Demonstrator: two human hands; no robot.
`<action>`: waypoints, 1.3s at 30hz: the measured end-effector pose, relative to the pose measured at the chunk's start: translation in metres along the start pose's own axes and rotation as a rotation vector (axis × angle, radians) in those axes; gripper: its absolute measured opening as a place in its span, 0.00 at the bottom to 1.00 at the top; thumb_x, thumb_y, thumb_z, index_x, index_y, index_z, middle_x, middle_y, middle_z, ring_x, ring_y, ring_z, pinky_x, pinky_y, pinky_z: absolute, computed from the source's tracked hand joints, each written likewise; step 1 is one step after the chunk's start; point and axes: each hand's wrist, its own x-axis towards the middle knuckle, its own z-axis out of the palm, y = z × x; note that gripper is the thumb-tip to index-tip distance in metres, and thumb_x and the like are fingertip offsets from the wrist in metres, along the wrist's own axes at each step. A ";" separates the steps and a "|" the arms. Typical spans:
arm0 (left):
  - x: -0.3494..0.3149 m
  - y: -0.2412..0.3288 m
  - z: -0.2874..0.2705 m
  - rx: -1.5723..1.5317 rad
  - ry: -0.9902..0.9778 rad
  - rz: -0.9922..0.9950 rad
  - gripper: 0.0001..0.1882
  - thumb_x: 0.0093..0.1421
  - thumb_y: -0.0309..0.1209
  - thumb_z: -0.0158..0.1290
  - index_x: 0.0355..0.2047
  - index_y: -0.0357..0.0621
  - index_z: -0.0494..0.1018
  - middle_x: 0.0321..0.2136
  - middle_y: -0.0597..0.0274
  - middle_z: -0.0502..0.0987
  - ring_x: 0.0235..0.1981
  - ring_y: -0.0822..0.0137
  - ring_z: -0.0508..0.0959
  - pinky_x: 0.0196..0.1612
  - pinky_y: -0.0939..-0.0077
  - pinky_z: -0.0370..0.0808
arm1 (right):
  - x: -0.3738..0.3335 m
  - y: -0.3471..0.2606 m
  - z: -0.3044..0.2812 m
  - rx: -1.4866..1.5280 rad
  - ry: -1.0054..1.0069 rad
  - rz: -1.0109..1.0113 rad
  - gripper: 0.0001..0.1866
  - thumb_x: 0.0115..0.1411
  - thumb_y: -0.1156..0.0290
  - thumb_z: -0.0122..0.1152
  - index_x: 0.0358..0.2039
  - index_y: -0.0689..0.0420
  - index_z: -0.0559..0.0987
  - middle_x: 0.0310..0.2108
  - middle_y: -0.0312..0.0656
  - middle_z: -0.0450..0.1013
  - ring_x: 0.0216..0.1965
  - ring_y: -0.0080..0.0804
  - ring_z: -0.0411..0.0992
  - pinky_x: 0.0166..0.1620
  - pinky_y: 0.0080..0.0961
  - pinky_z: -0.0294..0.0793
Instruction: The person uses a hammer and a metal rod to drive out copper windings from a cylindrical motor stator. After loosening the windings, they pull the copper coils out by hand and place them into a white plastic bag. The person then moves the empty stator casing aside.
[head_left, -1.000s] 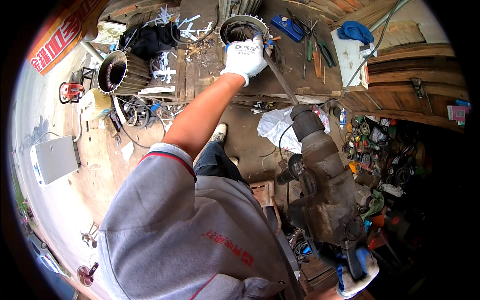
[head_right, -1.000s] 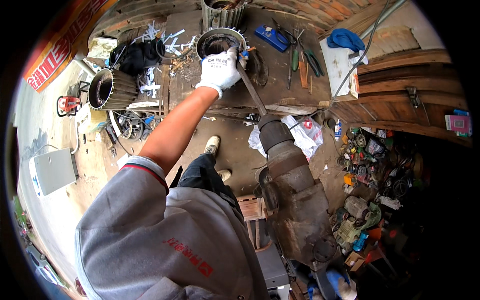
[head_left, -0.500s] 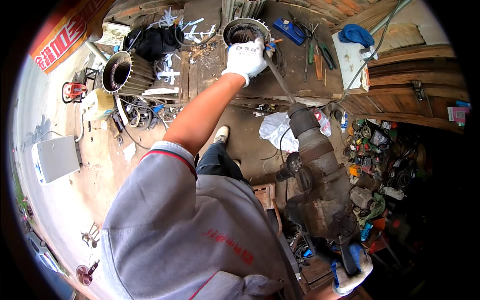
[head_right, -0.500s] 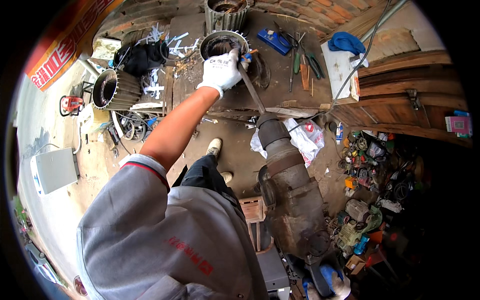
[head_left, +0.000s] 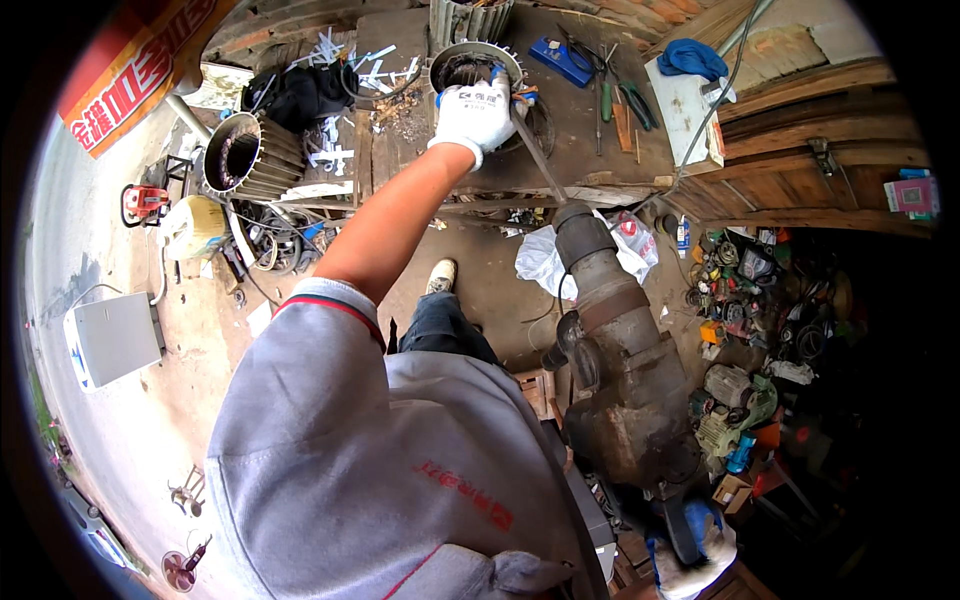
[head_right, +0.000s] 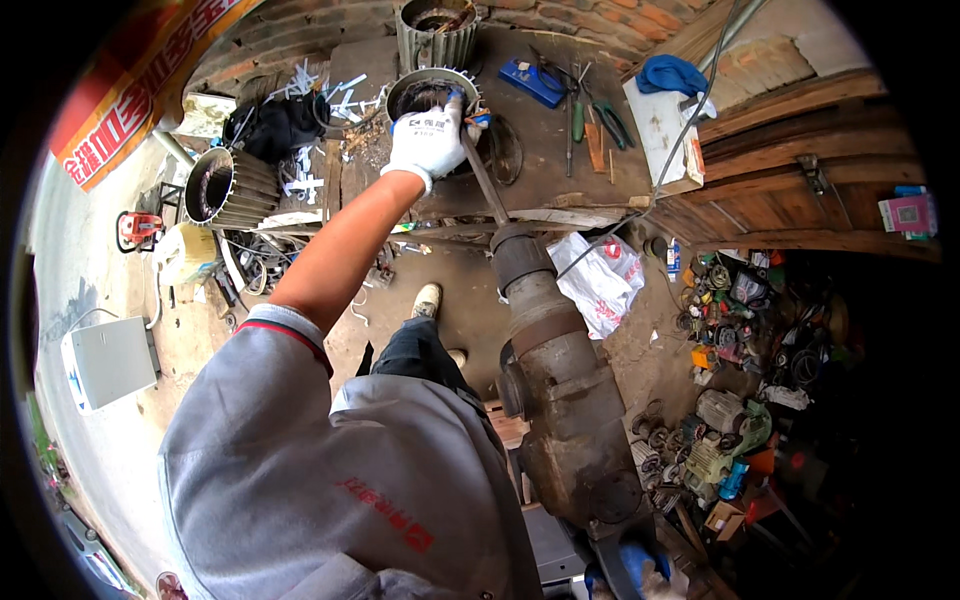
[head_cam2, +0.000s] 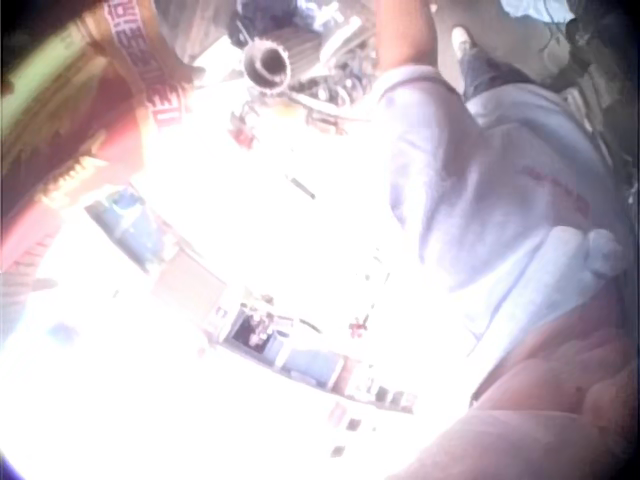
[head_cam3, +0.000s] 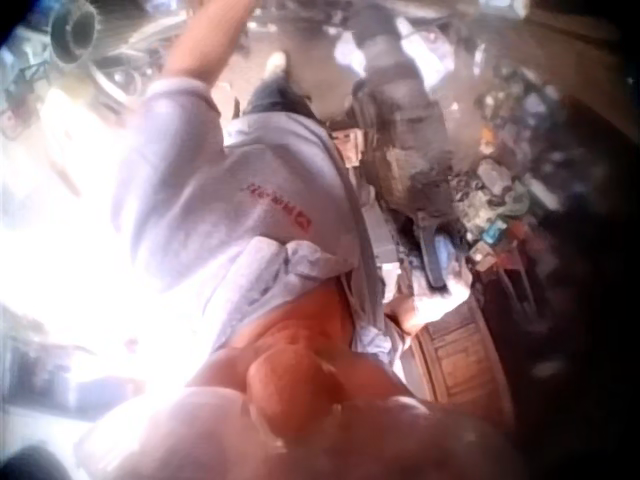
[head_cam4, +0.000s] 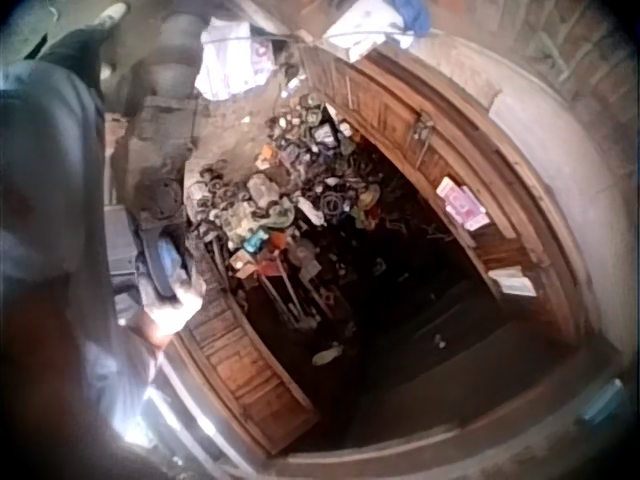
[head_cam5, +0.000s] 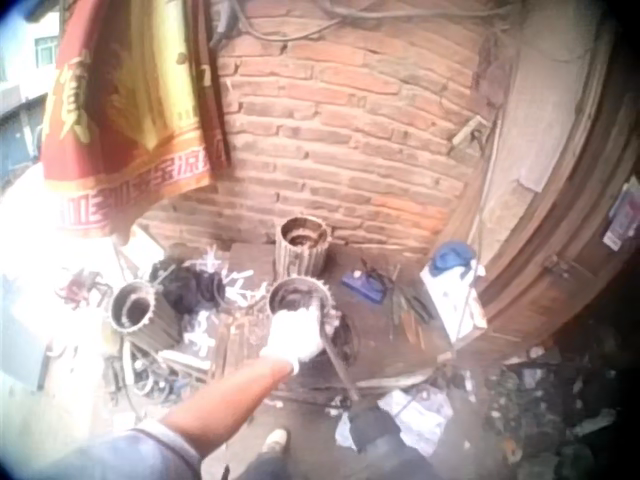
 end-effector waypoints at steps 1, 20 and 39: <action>-0.001 -0.004 0.003 -0.026 0.001 0.013 0.29 0.58 0.48 0.45 0.53 0.38 0.66 0.32 0.48 0.79 0.33 0.51 0.79 0.38 0.59 0.74 | 0.002 0.004 -0.012 -0.170 -0.159 -0.110 0.27 0.42 0.77 0.63 0.45 0.65 0.67 0.42 0.60 0.70 0.43 0.53 0.72 0.48 0.46 0.73; -0.001 -0.005 0.014 0.001 0.074 0.062 0.18 0.56 0.41 0.46 0.41 0.41 0.72 0.25 0.49 0.79 0.28 0.52 0.79 0.35 0.60 0.73 | 0.015 0.022 -0.029 -0.338 -0.179 -0.172 0.16 0.54 0.68 0.51 0.41 0.63 0.71 0.45 0.59 0.69 0.45 0.54 0.70 0.46 0.47 0.71; 0.002 -0.003 0.009 -0.116 0.073 -0.018 0.18 0.57 0.45 0.46 0.36 0.43 0.73 0.25 0.50 0.79 0.27 0.51 0.79 0.32 0.59 0.75 | 0.060 0.005 -0.009 -0.498 -0.632 -0.735 0.22 0.39 0.78 0.66 0.37 0.67 0.69 0.37 0.59 0.72 0.39 0.53 0.74 0.49 0.48 0.72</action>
